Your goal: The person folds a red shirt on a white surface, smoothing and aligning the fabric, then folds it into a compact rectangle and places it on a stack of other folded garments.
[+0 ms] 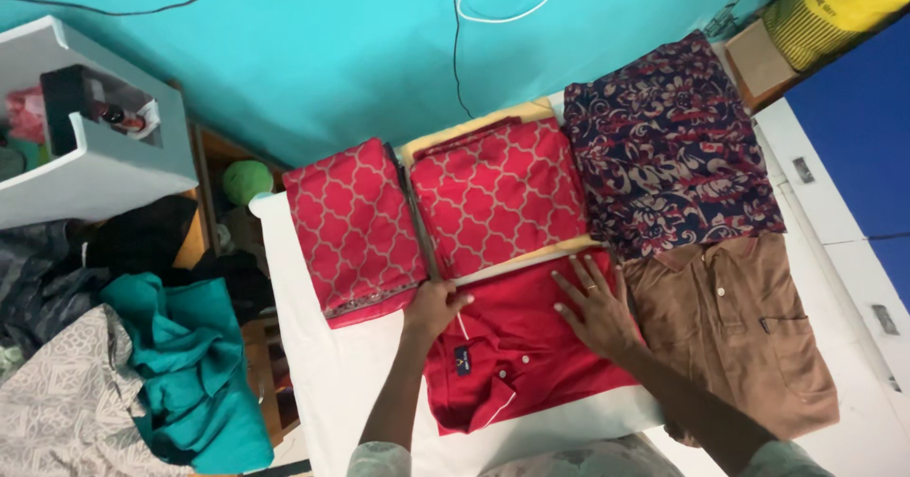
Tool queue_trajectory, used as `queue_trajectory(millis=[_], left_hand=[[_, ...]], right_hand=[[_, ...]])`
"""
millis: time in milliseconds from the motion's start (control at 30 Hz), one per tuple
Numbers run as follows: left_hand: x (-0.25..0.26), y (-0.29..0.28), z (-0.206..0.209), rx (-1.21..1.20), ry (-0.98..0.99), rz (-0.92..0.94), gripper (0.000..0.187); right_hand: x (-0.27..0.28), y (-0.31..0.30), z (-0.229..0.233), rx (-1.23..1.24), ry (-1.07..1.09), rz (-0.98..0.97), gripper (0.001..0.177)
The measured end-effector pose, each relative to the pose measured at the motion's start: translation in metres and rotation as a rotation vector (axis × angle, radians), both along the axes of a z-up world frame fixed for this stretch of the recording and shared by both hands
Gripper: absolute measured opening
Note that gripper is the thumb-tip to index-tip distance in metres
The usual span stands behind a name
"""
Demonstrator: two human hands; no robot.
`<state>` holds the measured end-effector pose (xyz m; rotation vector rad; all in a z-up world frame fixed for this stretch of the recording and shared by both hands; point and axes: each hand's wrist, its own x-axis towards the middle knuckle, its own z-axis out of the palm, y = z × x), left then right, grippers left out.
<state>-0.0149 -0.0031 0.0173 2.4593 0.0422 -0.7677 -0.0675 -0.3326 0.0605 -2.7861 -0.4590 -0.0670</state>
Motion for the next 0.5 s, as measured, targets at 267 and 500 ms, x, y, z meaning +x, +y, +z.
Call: queue_trajectory(millis=[267, 500], left_hand=[[-0.021, -0.014, -0.015, 0.018, -0.46, 0.199, 0.031], [-0.082, -0.039, 0.034, -0.05, -0.868, 0.221, 0.042]], right_hand=[[0.003, -0.005, -0.027, -0.017, 0.031, -0.048, 0.063], [0.0, -0.006, -0.027, 0.005, 0.046, -0.052, 0.059]])
